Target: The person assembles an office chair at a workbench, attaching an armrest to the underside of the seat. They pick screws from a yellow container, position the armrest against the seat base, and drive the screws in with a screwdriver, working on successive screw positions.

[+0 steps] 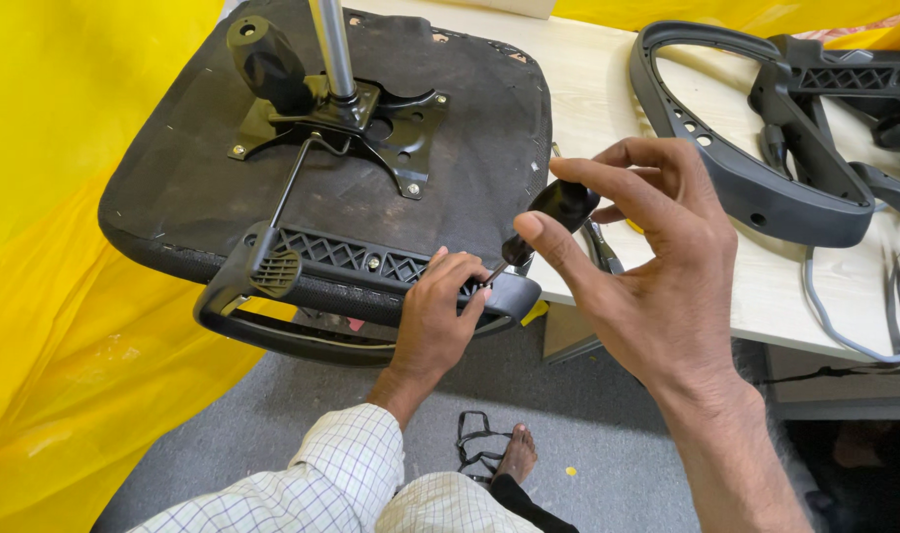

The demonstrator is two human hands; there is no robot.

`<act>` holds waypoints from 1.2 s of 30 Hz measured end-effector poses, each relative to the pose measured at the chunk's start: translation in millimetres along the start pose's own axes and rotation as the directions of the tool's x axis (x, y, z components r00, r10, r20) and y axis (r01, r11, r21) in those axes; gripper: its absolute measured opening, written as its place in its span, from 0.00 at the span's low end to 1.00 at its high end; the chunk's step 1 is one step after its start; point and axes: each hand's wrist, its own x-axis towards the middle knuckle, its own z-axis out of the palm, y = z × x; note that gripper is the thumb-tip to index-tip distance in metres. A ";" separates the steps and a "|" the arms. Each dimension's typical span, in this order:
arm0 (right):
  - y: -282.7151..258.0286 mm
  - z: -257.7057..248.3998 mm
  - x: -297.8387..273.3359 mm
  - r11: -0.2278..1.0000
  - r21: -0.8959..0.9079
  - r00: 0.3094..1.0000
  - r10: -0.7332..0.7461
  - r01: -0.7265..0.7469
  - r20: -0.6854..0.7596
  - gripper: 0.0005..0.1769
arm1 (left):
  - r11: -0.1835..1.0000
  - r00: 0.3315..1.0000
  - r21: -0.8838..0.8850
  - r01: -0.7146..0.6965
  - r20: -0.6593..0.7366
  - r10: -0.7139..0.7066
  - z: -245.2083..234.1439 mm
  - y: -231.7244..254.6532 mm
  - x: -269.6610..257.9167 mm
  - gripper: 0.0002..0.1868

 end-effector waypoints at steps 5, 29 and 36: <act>-0.2 -1.7 0.3 0.992 0.125 1.000 0.019 -0.021 0.017 0.21 | 0.999 1.000 0.045 0.003 0.021 -0.004 -1.6 2.9 2.7 0.07; -2.4 10.6 4.9 0.975 0.038 0.975 0.216 -0.218 0.050 0.22 | 0.999 0.999 0.008 0.040 0.027 -0.040 -4.2 14.9 4.6 0.08; 1.9 11.1 10.6 0.957 0.271 0.992 0.079 -0.102 0.095 0.25 | 0.998 0.996 0.021 0.065 0.059 -0.066 -7.3 16.7 5.8 0.07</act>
